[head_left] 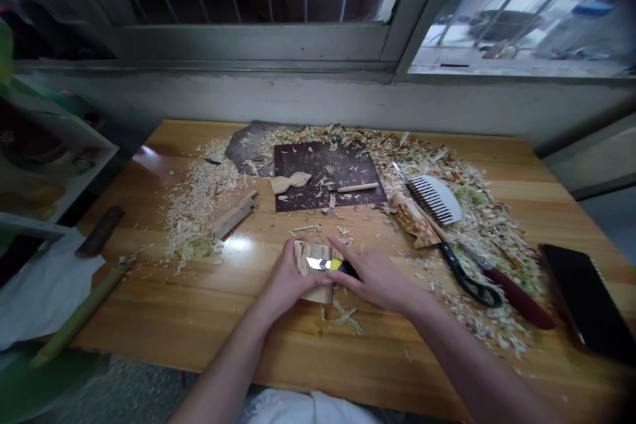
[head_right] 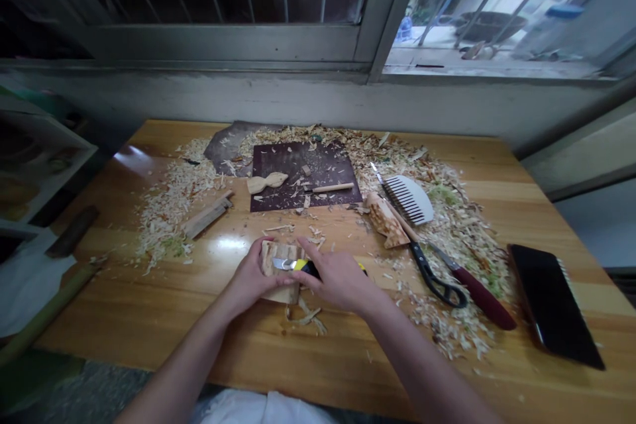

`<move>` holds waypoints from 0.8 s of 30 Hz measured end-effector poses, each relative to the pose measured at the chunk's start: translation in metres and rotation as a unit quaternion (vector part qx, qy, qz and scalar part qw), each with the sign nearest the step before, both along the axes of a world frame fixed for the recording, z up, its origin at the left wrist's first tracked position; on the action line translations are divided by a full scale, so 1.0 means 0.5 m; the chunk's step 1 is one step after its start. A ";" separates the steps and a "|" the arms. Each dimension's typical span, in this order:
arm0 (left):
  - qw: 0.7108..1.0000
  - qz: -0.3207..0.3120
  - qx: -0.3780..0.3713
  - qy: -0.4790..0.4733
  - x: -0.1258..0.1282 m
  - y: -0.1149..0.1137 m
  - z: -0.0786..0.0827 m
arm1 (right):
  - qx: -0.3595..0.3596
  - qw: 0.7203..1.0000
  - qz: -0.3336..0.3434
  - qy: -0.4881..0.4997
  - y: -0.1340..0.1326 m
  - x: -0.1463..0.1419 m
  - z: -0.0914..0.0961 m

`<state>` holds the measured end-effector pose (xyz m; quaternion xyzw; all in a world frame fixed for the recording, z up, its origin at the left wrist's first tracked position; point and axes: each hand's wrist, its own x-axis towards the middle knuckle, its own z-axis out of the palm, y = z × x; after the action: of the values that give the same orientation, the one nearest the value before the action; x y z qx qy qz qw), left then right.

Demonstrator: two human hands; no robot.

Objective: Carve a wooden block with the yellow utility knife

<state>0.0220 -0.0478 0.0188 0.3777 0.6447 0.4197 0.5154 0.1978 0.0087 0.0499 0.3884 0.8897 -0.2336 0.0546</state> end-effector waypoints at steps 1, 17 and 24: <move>1.000 -0.010 0.003 -0.002 -0.002 0.000 0.001 | -0.003 1.000 0.007 0.005 0.001 0.000 0.000; 0.999 0.003 0.011 0.053 0.003 -0.008 -0.005 | 0.023 0.999 -0.040 0.020 -0.031 -0.007 -0.023; 0.998 -0.004 0.014 0.063 0.005 -0.009 -0.006 | 0.051 0.997 -0.061 -0.003 -0.042 -0.011 -0.033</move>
<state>0.0244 -0.0521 0.0160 0.4133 0.6680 0.4024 0.4702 0.1921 -0.0123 0.0332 0.4445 0.8752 -0.1894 0.0232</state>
